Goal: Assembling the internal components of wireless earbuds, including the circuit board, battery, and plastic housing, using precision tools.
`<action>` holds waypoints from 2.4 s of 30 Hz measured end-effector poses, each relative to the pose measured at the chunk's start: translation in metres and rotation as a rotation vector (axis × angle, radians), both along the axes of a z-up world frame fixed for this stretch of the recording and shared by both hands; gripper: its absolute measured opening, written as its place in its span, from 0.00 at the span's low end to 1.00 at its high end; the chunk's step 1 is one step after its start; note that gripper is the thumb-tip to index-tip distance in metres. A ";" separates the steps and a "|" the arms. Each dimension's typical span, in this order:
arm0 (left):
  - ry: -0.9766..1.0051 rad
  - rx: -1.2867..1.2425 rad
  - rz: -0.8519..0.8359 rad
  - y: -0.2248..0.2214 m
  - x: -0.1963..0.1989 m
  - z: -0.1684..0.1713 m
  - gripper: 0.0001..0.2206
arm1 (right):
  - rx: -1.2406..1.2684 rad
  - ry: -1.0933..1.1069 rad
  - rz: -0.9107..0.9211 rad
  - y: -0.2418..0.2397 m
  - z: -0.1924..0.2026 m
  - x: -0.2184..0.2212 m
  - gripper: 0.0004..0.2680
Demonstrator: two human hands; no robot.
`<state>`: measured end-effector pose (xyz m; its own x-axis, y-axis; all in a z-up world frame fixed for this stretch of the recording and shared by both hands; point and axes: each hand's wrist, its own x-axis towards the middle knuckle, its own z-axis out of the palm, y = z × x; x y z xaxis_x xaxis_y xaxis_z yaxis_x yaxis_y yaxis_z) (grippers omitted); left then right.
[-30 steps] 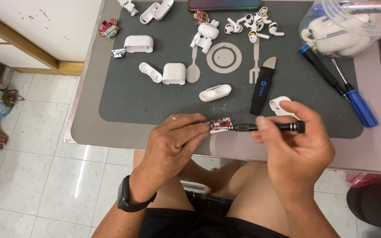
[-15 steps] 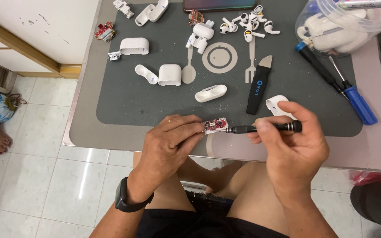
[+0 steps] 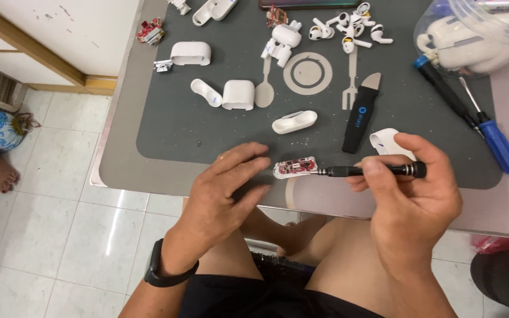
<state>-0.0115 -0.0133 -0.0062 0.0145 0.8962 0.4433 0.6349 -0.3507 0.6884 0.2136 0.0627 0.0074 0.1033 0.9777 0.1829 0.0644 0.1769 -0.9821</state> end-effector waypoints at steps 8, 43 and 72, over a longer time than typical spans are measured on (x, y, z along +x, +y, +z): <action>0.165 0.148 0.181 0.004 0.018 -0.012 0.10 | -0.072 0.116 0.019 0.012 -0.009 0.001 0.13; -0.032 0.243 0.150 0.007 0.028 -0.011 0.10 | 0.204 0.183 0.020 -0.016 -0.023 -0.001 0.15; -0.086 0.173 0.132 0.005 0.025 -0.005 0.10 | 0.471 -0.701 0.206 -0.023 0.071 -0.010 0.14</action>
